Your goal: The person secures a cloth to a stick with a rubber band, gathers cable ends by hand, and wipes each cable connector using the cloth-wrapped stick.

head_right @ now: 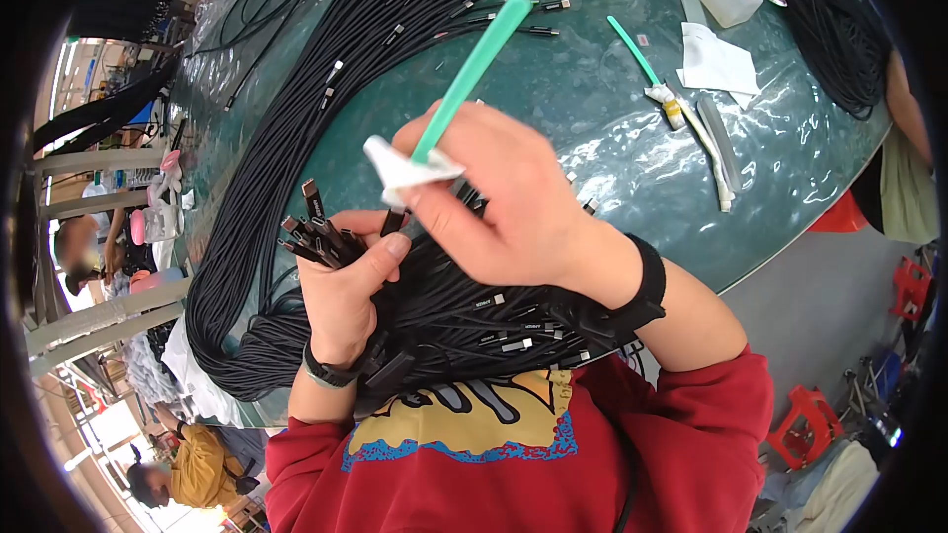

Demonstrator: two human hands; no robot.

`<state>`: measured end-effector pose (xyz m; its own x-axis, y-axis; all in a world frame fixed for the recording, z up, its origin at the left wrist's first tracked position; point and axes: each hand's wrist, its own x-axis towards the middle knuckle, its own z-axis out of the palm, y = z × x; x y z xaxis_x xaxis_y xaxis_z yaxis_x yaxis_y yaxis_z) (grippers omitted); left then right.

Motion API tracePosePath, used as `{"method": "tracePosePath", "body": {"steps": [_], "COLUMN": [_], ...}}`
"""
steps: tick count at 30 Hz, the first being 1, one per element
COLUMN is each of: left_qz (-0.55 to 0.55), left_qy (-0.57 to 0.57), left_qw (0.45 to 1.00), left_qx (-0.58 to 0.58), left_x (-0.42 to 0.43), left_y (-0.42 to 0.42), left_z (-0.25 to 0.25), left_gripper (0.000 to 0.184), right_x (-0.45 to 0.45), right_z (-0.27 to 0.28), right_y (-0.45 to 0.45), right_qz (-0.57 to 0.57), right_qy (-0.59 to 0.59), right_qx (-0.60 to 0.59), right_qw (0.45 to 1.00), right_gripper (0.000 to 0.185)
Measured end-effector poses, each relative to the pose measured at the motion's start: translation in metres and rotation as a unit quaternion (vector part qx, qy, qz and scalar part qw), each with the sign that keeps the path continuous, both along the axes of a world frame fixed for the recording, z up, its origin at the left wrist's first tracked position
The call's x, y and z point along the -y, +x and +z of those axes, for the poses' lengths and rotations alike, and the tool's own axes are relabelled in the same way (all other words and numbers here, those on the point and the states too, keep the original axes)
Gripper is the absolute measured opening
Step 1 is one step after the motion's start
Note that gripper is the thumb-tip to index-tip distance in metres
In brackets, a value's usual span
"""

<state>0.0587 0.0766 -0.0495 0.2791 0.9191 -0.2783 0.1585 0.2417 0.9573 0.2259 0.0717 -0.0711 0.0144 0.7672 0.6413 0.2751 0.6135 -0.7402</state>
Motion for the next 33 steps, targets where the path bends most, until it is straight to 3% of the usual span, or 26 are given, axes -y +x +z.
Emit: {"method": "tracePosePath", "body": {"steps": [6, 13, 18, 22, 25, 28, 30, 33], "left_qz": [-0.004, -0.018, -0.032, -0.014, 0.013, 0.011, -0.008, -0.045], "left_qy": [-0.011, -0.058, -0.066, -0.029, 0.039, 0.141, 0.118, 0.066], "left_qw": [1.0, 0.998, 0.995, 0.999, 0.999, 0.987, 0.991, 0.996], "left_qx": [0.004, 0.033, 0.067, 0.03, -0.025, -0.079, -0.068, -0.045], "left_x": [-0.001, -0.006, -0.005, 0.001, 0.009, 0.013, 0.015, 0.016], "left_y": [0.0, -0.003, -0.006, -0.001, 0.002, 0.002, 0.004, 0.007], "left_z": [0.005, 0.008, 0.004, 0.002, -0.003, -0.01, -0.006, -0.007], "left_gripper": [0.016, 0.016, 0.016, 0.017, 0.018, 0.02, 0.02, 0.019], "right_x": [0.001, -0.001, 0.001, 0.001, 0.005, 0.006, 0.006, 0.002], "right_z": [-0.001, -0.004, -0.003, -0.003, 0.004, 0.006, 0.008, 0.013], "right_y": [0.009, 0.008, 0.003, 0.004, 0.008, 0.008, 0.013, 0.033], "right_qz": [0.044, 0.007, 0.008, 0.02, 0.002, -0.012, -0.021, -0.094], "right_qy": [-0.013, -0.012, 0.025, 0.024, -0.093, -0.113, -0.12, -0.146], "right_qx": [0.058, -0.038, 0.036, -0.024, -0.09, -0.024, 0.006, -0.119], "right_qw": [0.997, 0.999, 0.999, 0.999, 0.992, 0.993, 0.993, 0.978], "right_gripper": [0.012, 0.014, 0.014, 0.014, 0.014, 0.013, 0.013, 0.012]}}
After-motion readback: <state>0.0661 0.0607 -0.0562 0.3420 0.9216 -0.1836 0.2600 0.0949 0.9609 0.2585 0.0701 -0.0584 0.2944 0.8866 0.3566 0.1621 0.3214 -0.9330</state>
